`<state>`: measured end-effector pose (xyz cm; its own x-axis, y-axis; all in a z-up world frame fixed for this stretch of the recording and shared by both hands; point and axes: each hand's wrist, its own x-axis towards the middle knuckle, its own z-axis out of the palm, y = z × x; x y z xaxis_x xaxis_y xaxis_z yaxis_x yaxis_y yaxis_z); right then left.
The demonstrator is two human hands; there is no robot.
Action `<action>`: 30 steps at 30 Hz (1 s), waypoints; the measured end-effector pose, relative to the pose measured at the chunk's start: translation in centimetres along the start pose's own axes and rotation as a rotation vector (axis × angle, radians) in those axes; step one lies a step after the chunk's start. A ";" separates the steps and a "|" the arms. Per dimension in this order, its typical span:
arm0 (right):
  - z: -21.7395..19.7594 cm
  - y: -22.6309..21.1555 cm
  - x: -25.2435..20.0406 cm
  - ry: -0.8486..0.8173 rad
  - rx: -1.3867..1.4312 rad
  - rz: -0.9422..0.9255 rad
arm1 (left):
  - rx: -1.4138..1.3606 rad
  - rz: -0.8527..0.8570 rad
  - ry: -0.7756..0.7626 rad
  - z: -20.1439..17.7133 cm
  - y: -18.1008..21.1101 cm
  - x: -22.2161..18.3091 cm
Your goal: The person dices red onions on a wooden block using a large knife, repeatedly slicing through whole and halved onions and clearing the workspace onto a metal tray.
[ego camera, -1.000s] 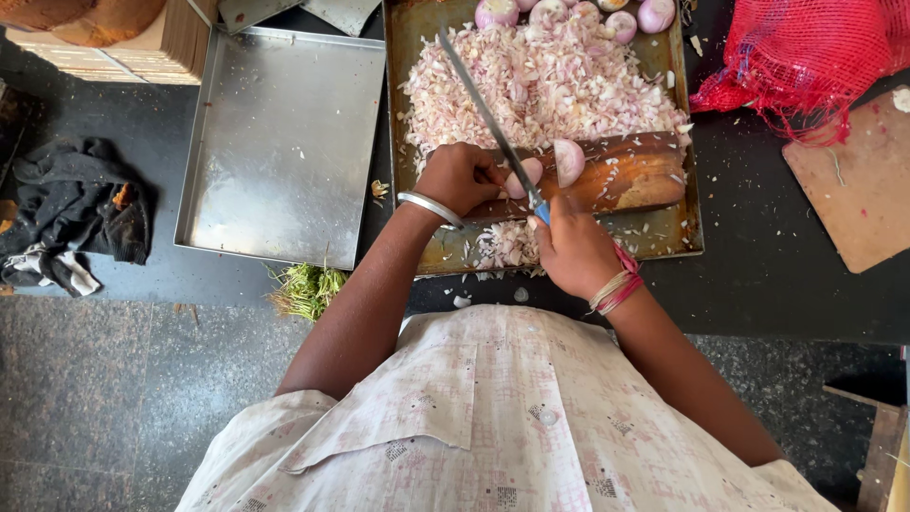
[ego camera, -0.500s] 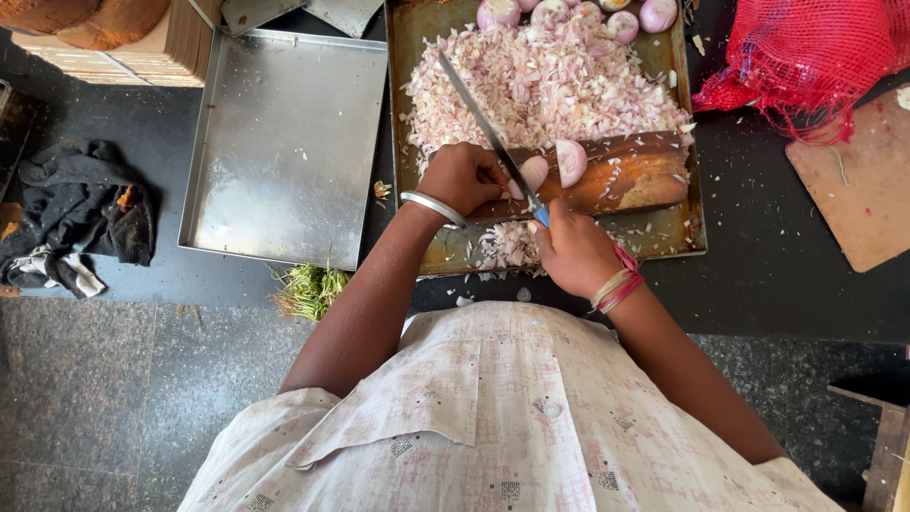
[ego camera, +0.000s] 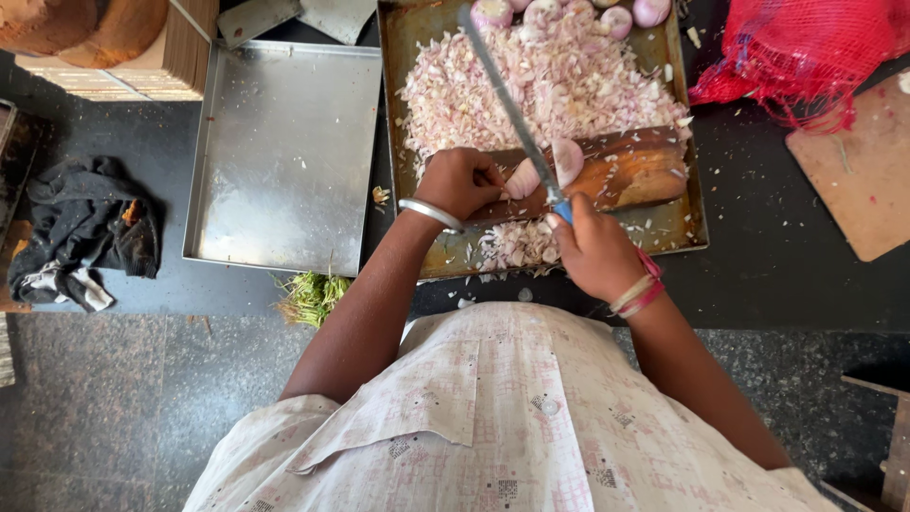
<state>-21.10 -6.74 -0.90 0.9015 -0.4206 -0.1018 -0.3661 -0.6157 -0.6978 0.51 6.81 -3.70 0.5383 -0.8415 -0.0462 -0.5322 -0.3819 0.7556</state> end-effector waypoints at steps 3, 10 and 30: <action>-0.7 2.2 -0.9 0.196 -0.020 -0.154 | 0.003 0.071 0.077 0.0 0.3 -0.2; -1.9 2.5 -3.4 0.157 0.093 0.139 | 0.098 -0.008 -0.042 -1.4 3.9 0.1; -3.3 1.8 -4.9 0.079 0.161 0.342 | 0.553 0.358 -0.721 -4.2 5.0 4.7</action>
<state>-26.91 -7.98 0.68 0.7107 -0.6375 -0.2975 -0.5960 -0.3209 -0.7361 3.12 2.51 2.61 -0.1464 -0.9042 -0.4013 -0.9168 -0.0284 0.3984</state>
